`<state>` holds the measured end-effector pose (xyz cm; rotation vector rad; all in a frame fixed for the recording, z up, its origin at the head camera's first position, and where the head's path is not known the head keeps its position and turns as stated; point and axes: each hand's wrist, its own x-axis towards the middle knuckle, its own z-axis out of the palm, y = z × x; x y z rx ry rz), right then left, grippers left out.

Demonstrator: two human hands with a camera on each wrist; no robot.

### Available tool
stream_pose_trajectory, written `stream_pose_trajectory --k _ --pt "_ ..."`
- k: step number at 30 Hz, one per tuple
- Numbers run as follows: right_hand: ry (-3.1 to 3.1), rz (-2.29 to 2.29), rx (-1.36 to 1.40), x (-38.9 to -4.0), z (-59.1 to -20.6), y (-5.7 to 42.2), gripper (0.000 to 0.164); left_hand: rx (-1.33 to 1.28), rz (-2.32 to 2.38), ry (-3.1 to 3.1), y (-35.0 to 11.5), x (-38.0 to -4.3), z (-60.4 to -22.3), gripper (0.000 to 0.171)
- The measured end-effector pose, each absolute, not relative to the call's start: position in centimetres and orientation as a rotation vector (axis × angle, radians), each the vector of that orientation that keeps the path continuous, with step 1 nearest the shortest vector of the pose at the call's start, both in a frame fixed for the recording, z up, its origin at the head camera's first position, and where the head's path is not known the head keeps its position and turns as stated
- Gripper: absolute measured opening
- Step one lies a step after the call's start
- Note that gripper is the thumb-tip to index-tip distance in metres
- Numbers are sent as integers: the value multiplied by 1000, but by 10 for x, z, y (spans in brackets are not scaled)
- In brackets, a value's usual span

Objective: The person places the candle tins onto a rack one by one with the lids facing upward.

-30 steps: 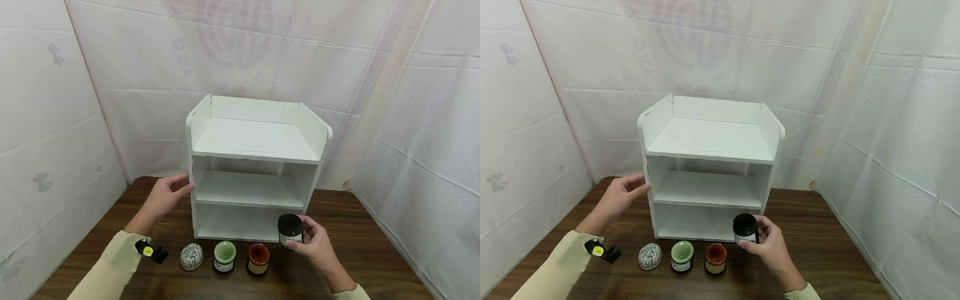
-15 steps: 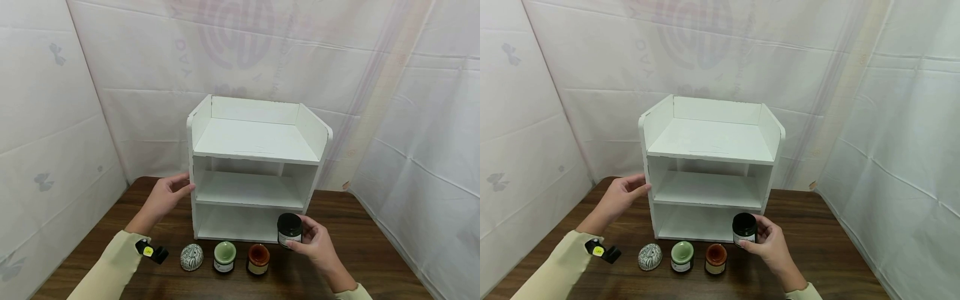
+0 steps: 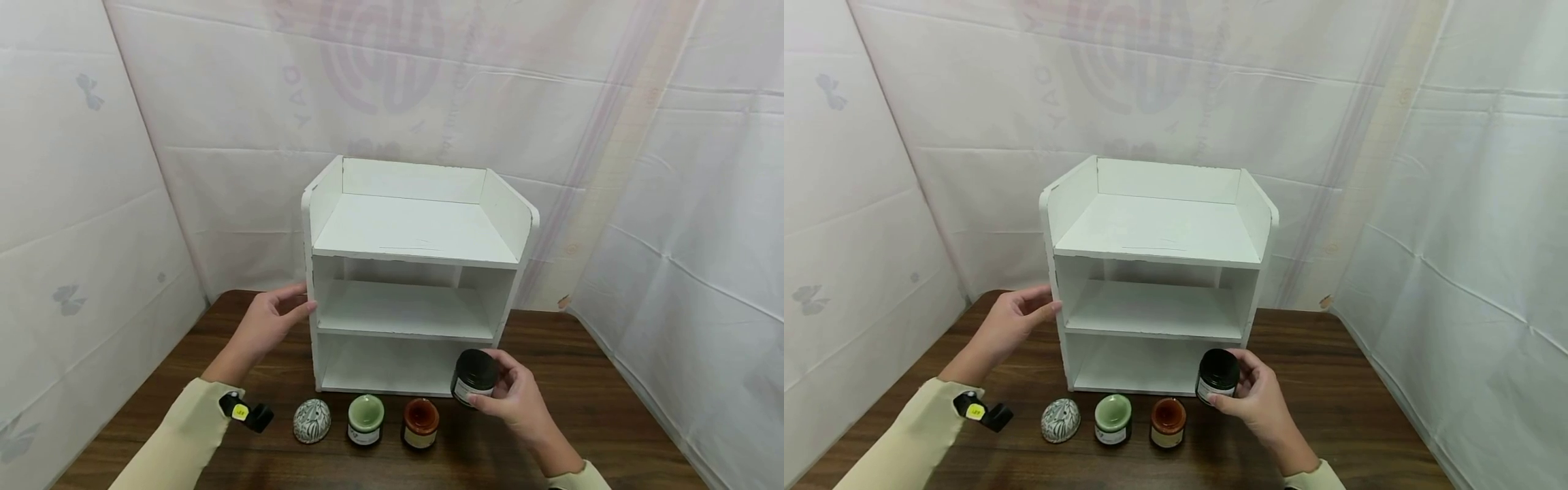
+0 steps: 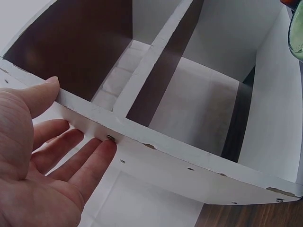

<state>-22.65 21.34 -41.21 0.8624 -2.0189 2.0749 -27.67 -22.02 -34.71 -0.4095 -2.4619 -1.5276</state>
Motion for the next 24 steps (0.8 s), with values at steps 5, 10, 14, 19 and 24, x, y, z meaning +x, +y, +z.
stream_pose_trajectory --k 5,10,14,19,24 --pt "-2002 2055 909 -227 -411 215 55 -422 -1536 -2455 -220 -277 -347 56" --pt "-2062 1994 887 -227 -409 216 57 -415 -1530 -2461 -221 -276 -348 58" --pt "-2141 1954 833 -227 -406 217 59 -408 -1527 -2472 -221 -276 -347 59" --pt "-2185 1937 812 -227 -402 218 60 -407 -1530 -2474 -220 -275 -346 58" --pt "-2199 1939 814 -228 -400 218 60 -415 -1537 -2466 -220 -276 -346 58"
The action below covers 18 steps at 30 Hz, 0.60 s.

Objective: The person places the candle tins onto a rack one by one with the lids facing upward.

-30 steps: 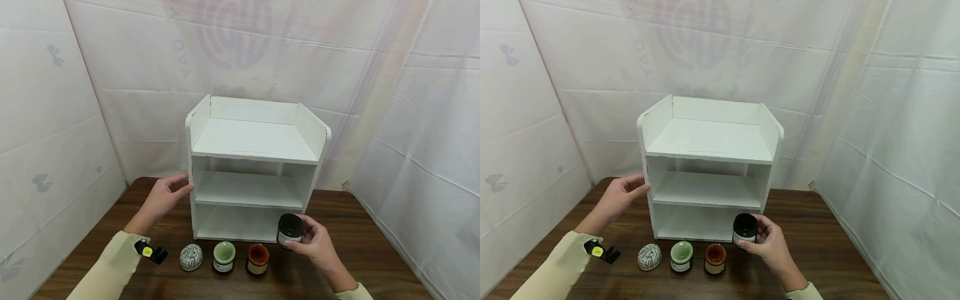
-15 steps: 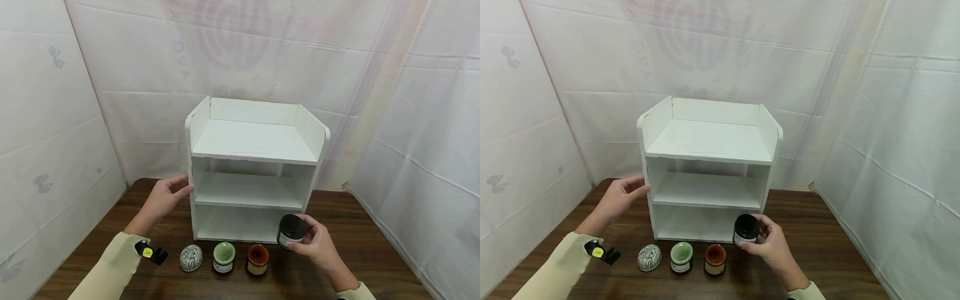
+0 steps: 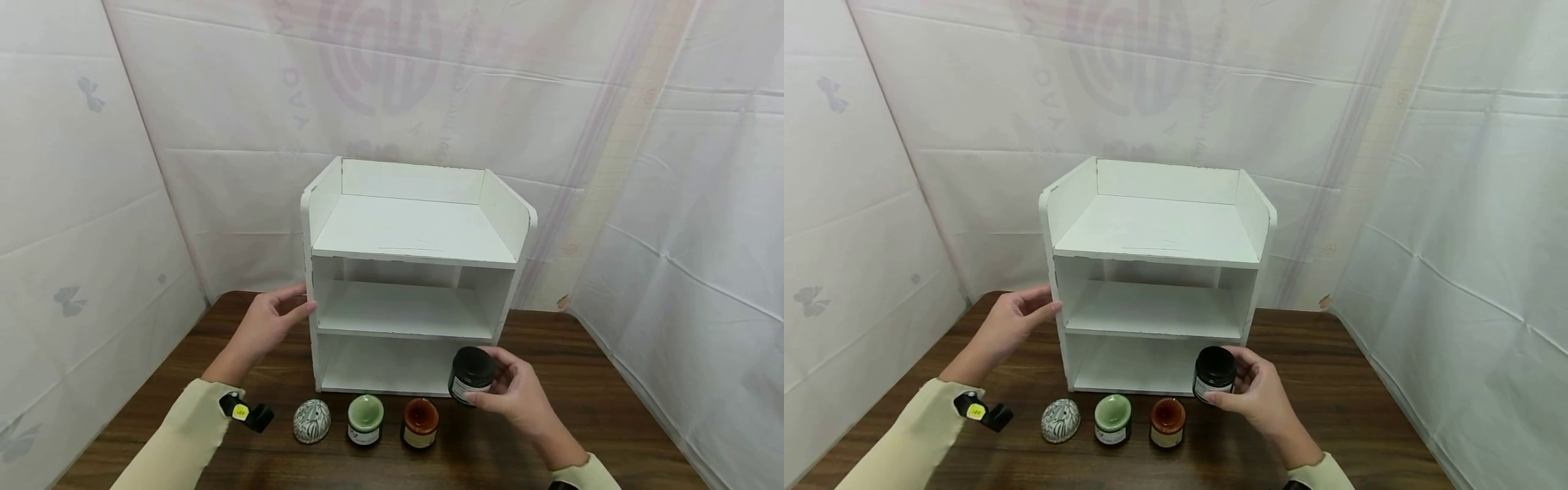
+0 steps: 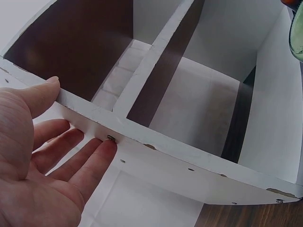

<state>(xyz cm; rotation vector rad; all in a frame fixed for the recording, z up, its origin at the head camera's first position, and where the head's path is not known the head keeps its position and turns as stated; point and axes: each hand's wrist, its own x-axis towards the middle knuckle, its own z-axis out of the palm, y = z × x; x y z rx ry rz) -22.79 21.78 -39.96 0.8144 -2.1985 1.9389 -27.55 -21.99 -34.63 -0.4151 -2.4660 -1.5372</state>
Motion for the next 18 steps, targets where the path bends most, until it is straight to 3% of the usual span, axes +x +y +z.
stream_pose_trajectory --k 18 --pt "-2162 1976 920 -230 -390 214 58 -418 -1533 -2463 -220 -277 -347 56"
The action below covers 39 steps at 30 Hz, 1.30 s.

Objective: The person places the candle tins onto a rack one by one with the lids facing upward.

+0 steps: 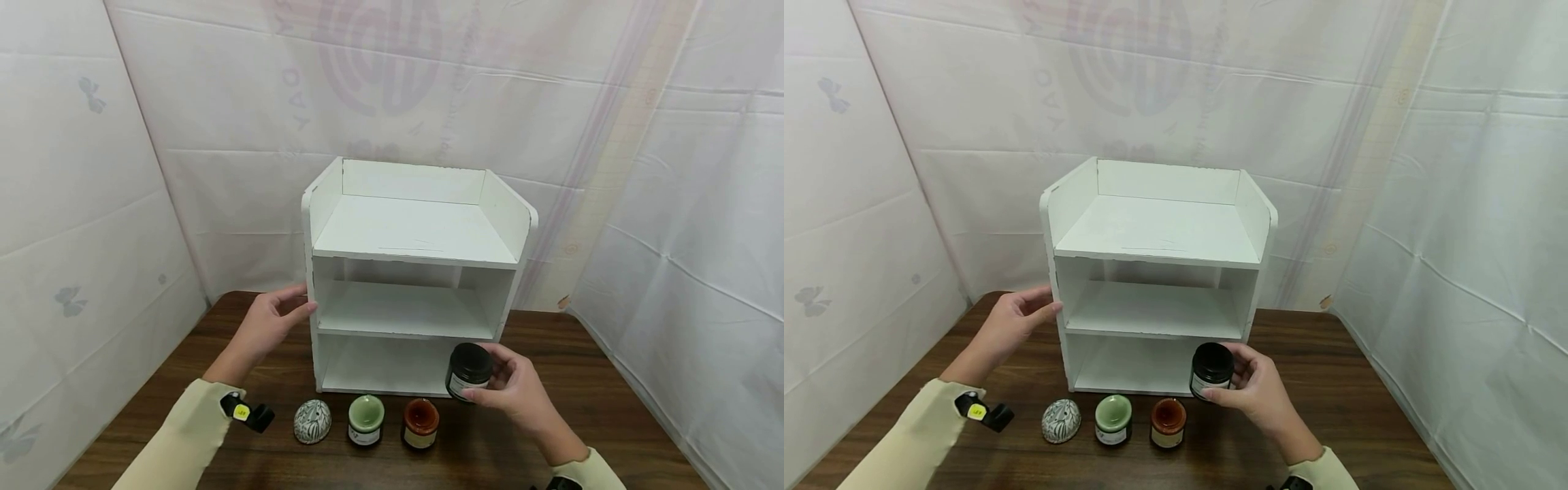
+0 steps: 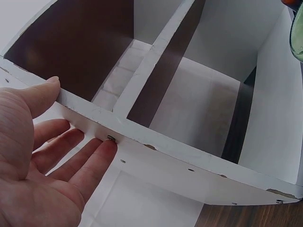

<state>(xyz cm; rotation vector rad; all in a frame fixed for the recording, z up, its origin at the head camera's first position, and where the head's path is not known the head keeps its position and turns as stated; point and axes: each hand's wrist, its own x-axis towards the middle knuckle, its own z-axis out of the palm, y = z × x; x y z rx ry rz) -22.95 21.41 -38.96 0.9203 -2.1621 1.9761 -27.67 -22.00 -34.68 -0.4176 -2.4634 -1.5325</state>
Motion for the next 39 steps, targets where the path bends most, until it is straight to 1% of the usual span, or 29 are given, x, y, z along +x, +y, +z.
stream_pose_trajectory --k 14,30,39 --pt "-2141 1983 941 -229 -381 210 59 -428 -1518 -2470 -218 -277 -348 56" --pt "-2099 2028 1013 -233 -369 195 55 -419 -1526 -2461 -219 -277 -348 55" --pt "-2200 1982 946 -231 -360 191 60 -424 -1542 -2449 -218 -277 -349 56"
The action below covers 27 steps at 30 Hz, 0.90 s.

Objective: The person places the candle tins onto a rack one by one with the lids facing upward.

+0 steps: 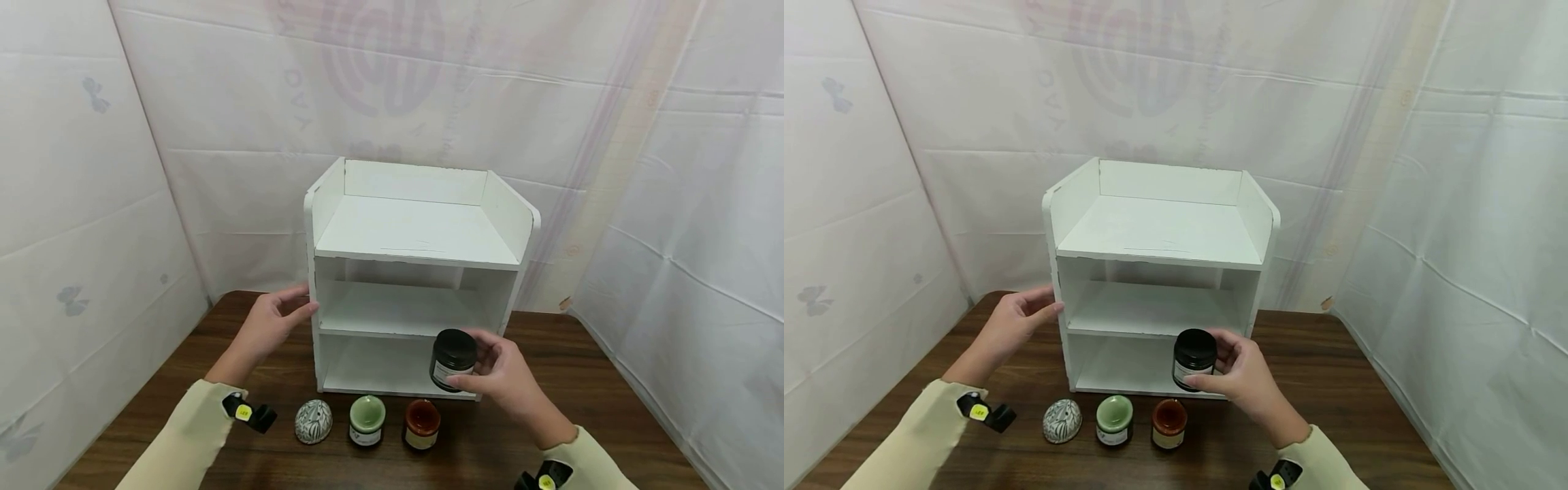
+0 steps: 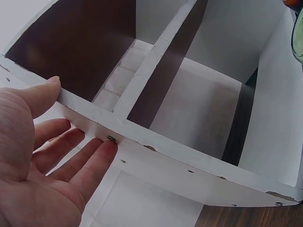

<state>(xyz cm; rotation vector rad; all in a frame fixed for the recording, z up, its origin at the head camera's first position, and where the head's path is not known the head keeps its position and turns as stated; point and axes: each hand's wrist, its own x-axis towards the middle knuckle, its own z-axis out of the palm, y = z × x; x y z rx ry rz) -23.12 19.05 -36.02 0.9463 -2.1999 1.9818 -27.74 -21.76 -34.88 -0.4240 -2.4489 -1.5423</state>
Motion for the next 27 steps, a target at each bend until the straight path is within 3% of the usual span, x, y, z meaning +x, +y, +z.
stream_pose_trajectory --k 27 --pt "-2222 2045 980 -233 -343 176 61 -413 -1542 -2457 -217 -277 -348 58"
